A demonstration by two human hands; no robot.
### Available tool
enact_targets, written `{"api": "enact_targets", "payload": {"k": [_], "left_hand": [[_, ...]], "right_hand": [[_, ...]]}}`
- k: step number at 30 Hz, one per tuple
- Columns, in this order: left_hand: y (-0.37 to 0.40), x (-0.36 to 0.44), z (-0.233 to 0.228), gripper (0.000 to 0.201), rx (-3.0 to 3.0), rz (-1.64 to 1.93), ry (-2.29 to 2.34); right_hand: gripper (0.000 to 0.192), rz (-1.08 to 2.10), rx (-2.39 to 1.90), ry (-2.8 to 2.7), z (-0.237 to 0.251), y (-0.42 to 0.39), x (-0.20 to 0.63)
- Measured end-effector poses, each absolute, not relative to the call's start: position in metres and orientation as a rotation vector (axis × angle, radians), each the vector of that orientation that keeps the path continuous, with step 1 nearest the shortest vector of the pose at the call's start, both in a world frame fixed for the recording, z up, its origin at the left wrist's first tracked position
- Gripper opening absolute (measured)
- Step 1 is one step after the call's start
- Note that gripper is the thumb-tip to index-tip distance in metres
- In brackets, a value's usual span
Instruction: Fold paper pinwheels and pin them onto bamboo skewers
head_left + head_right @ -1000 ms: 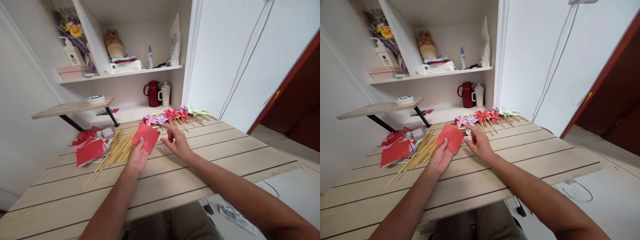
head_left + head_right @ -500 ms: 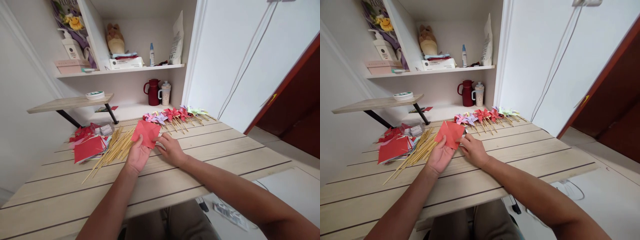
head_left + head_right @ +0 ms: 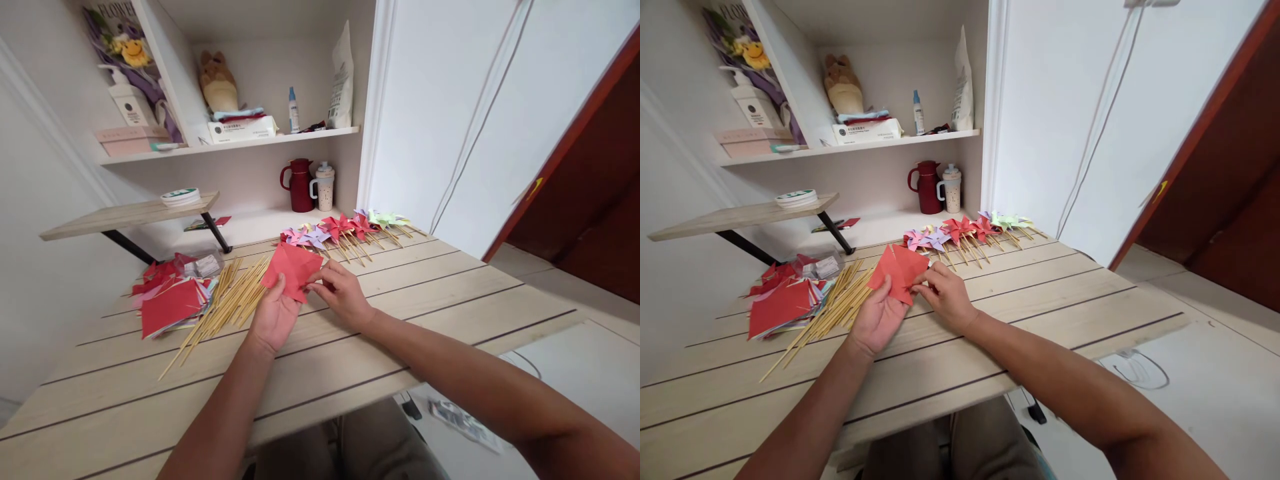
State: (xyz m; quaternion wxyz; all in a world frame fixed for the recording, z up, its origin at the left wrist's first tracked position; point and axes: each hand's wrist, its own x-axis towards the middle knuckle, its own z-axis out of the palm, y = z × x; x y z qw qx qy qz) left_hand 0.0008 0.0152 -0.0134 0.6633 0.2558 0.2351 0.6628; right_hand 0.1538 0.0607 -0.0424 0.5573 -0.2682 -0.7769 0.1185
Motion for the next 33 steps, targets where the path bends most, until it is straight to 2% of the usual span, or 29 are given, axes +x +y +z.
{"api": "enact_targets", "payload": {"k": [11,22,28,33], "left_hand": [[0.015,0.004,-0.017,0.037,0.687,1.485,0.538],[0.018,0.006,-0.035,0.028,1.020,1.475,0.885],[0.015,0.006,-0.030,0.035,0.950,1.385,0.750],[0.015,0.005,-0.028,0.038,0.917,1.353,0.698]], "right_hand": [[0.012,0.465,-0.708,-1.730,-0.035,0.059,0.153],[0.009,0.245,-0.783,-1.748,-0.041,0.060,0.156],[0.009,0.167,-0.838,-1.724,-0.037,0.063,0.155],[0.009,0.241,-0.835,-1.660,-0.035,0.065,0.157]]}}
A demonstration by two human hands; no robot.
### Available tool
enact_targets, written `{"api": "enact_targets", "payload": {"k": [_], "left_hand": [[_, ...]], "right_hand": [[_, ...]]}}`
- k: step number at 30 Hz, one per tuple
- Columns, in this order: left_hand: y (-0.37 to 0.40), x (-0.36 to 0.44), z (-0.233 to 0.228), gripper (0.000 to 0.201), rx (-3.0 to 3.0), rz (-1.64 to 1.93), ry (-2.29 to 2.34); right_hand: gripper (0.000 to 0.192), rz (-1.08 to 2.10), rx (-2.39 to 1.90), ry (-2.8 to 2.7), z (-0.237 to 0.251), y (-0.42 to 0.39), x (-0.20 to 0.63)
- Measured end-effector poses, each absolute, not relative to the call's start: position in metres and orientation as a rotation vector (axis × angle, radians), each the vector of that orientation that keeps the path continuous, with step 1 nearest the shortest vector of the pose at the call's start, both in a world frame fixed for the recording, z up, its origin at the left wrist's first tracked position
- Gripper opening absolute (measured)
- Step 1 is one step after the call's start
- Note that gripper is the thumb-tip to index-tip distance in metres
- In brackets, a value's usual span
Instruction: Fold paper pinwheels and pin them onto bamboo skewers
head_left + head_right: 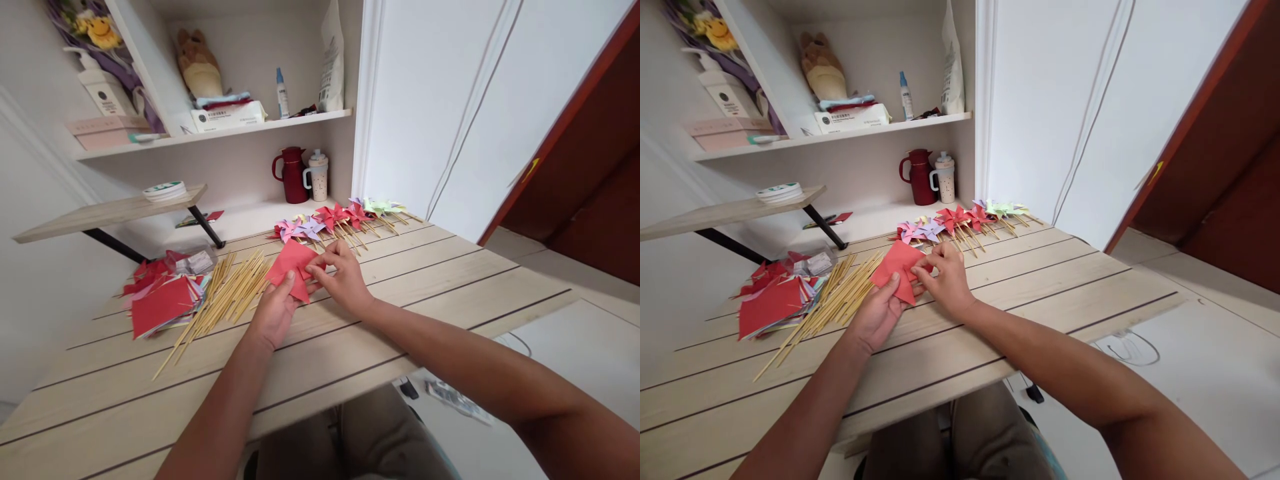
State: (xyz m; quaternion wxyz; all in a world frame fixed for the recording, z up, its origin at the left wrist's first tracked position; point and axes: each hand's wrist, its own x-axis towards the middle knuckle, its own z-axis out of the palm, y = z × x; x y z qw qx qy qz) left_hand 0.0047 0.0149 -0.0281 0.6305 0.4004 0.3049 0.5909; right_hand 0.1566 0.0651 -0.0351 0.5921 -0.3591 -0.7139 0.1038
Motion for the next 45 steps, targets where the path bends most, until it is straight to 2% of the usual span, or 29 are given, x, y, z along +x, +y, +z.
{"api": "enact_targets", "payload": {"k": [21,33,39,45], "left_hand": [[0.014,0.005,-0.031,0.029,0.883,1.412,0.850],[0.011,0.010,-0.026,0.040,0.865,1.478,0.876],[0.011,0.014,-0.025,0.035,0.879,1.585,0.865],[0.013,0.007,-0.026,0.028,1.013,1.632,1.008]], "right_hand": [[0.016,0.400,-0.707,-1.688,-0.032,0.069,0.161],[0.017,0.406,-0.675,-1.697,-0.029,0.062,0.159],[0.017,0.416,-0.646,-1.726,-0.027,0.057,0.158],[0.007,0.405,-0.651,-1.665,-0.022,0.061,0.164]]}}
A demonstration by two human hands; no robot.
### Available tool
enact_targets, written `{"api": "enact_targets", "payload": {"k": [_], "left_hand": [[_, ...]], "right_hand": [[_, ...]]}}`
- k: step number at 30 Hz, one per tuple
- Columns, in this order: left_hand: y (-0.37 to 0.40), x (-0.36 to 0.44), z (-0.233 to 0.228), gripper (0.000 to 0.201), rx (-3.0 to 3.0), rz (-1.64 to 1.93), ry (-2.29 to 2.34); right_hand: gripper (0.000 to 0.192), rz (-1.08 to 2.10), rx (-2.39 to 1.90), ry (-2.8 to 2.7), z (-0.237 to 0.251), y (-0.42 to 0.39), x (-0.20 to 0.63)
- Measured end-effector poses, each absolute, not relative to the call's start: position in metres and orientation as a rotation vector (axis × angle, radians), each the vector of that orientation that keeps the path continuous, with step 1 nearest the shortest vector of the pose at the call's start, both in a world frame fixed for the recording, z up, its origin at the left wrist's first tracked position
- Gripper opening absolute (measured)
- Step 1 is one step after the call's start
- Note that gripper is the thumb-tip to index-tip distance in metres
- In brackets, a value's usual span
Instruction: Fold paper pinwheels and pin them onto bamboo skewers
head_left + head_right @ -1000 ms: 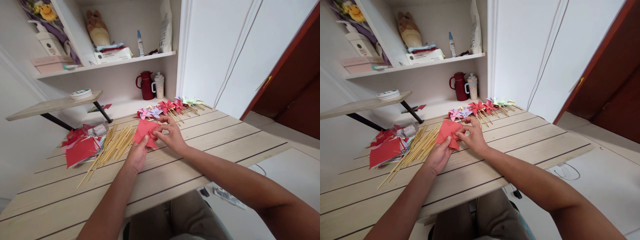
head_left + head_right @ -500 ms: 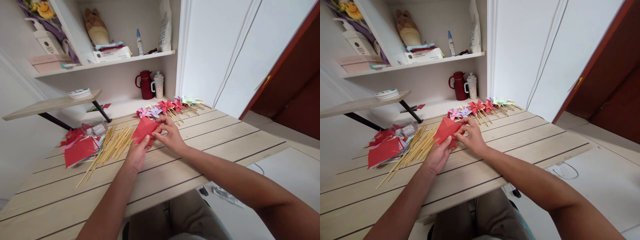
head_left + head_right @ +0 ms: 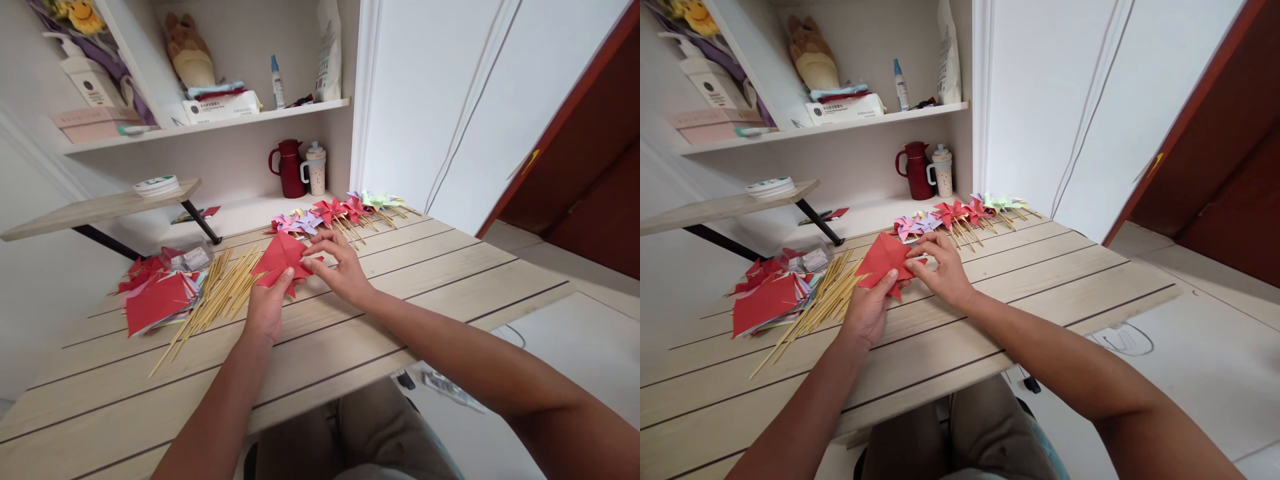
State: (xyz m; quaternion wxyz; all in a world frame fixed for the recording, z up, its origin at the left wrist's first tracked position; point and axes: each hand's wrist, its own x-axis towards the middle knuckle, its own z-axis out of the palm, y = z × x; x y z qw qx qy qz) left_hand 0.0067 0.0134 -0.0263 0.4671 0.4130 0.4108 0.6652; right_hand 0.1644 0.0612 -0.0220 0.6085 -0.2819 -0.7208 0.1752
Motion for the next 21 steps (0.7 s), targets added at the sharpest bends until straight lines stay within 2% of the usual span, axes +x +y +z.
{"api": "enact_targets", "payload": {"k": [2,4,8,10,12,14,16,21], "left_hand": [[0.014,0.003,-0.026,0.018,1.106,1.642,1.144],[0.014,0.000,-0.024,0.009,1.219,1.635,1.287],[0.012,-0.001,-0.019,0.016,1.403,1.562,1.486],[0.011,-0.001,-0.018,0.017,1.493,1.508,1.603],[0.011,-0.002,-0.019,0.021,1.625,1.433,1.772],[0.012,-0.004,-0.021,0.025,1.779,1.341,1.956],[0.012,-0.006,-0.023,0.029,1.928,1.262,2.072],[0.013,-0.007,-0.026,0.029,2.205,1.217,2.094]], "right_hand": [[0.017,0.488,-0.658,-1.640,-0.021,0.067,0.169],[0.037,0.640,-0.649,-1.649,-0.022,0.074,0.174],[0.073,0.861,-0.586,-1.793,-0.027,0.084,0.177],[0.086,0.781,-0.584,-1.843,-0.028,0.085,0.177],[0.093,0.555,-0.617,-1.851,-0.027,0.083,0.177],[0.089,0.285,-0.639,-1.844,-0.023,0.079,0.178],[0.077,0.074,-0.641,-1.850,-0.019,0.074,0.179],[0.050,-0.169,-0.670,-1.950,-0.015,0.064,0.176]]}}
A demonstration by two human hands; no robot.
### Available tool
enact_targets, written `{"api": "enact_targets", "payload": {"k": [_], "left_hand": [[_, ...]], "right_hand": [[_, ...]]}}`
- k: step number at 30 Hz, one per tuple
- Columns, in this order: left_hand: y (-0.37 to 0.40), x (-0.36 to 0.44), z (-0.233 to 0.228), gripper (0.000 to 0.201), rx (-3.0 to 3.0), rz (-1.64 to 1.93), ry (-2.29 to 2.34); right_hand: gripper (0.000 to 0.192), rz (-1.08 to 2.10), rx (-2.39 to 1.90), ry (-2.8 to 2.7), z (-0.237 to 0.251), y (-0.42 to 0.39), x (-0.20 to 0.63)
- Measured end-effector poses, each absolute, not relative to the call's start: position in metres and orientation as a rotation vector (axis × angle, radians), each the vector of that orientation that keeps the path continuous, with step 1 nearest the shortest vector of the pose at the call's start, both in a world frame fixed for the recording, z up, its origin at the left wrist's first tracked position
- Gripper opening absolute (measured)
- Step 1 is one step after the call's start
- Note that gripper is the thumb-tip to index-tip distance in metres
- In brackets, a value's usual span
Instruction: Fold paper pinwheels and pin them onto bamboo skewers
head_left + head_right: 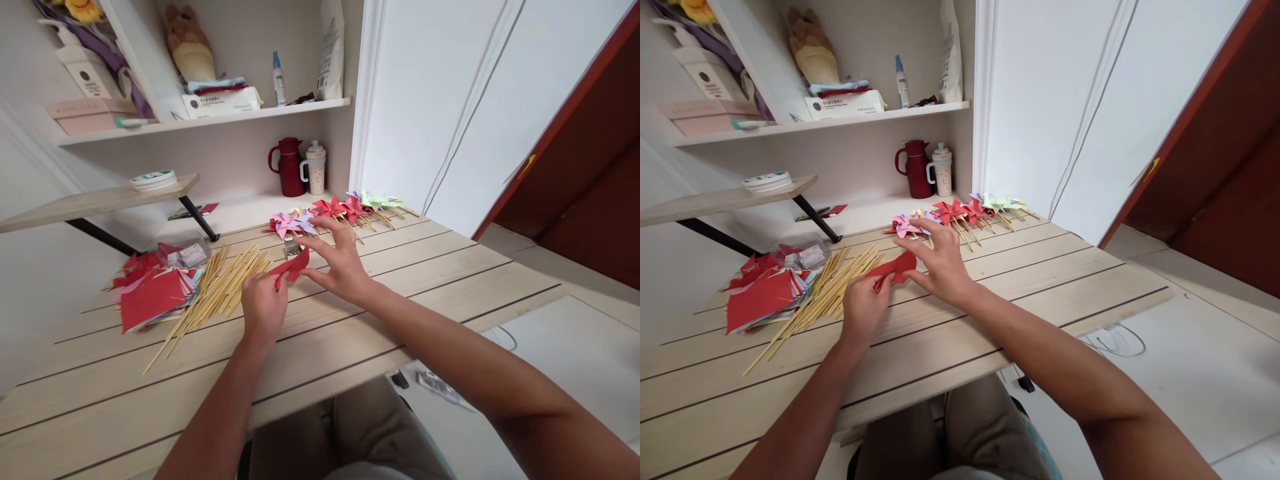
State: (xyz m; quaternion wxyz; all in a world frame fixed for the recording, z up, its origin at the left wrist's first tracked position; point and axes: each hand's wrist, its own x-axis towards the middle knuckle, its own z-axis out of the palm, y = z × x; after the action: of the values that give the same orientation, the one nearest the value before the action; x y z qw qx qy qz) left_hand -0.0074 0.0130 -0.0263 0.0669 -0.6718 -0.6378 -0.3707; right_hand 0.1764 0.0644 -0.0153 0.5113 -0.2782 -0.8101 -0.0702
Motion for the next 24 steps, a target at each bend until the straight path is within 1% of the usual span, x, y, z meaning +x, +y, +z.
{"api": "enact_targets", "payload": {"k": [2,6,10,13,15,16,18,19,20,21,22,24], "left_hand": [[0.012,-0.006,-0.027,0.027,-2.045,-1.115,-1.824],[0.008,-0.003,-0.026,0.031,-2.114,-1.118,-1.699],[0.004,-0.001,-0.025,0.035,-2.180,-1.073,-1.675],[0.004,0.001,-0.025,0.031,-2.172,-1.197,-1.655],[0.006,0.002,-0.025,0.025,-2.109,-1.408,-1.664],[0.007,0.002,-0.024,0.026,-2.065,-1.544,-1.684],[0.009,0.001,-0.023,0.042,-1.979,-1.865,-1.754],[0.010,-0.001,-0.023,0.050,-1.949,-2.038,-1.795],[0.012,-0.002,-0.023,0.054,-1.926,-2.211,-1.836],[0.013,-0.004,-0.024,0.053,-1.917,-2.363,-1.873],[0.014,-0.005,-0.024,0.051,-1.924,-2.479,-1.924],[0.016,-0.007,-0.026,0.050,-1.963,-2.598,-2.028]], "right_hand": [[0.044,-0.191,-0.683,-1.997,-0.016,0.063,0.175],[0.032,-0.177,-0.672,-2.033,-0.017,0.064,0.174],[0.009,-0.146,-0.644,-2.048,-0.019,0.064,0.172],[0.011,-0.039,-0.640,-2.024,-0.019,0.063,0.170],[0.010,0.137,-0.659,-1.961,-0.017,0.062,0.168],[0.008,0.269,-0.679,-1.904,-0.016,0.062,0.168],[0.006,0.627,-0.726,-1.732,-0.013,0.064,0.168],[0.010,0.833,-0.750,-1.627,-0.012,0.066,0.168],[0.015,1.029,-0.771,-1.518,-0.011,0.068,0.169],[0.019,1.197,-0.786,-1.416,-0.010,0.070,0.170],[0.023,1.325,-0.792,-1.331,-0.010,0.072,0.172],[0.028,1.458,-0.789,-1.223,-0.011,0.075,0.174]]}}
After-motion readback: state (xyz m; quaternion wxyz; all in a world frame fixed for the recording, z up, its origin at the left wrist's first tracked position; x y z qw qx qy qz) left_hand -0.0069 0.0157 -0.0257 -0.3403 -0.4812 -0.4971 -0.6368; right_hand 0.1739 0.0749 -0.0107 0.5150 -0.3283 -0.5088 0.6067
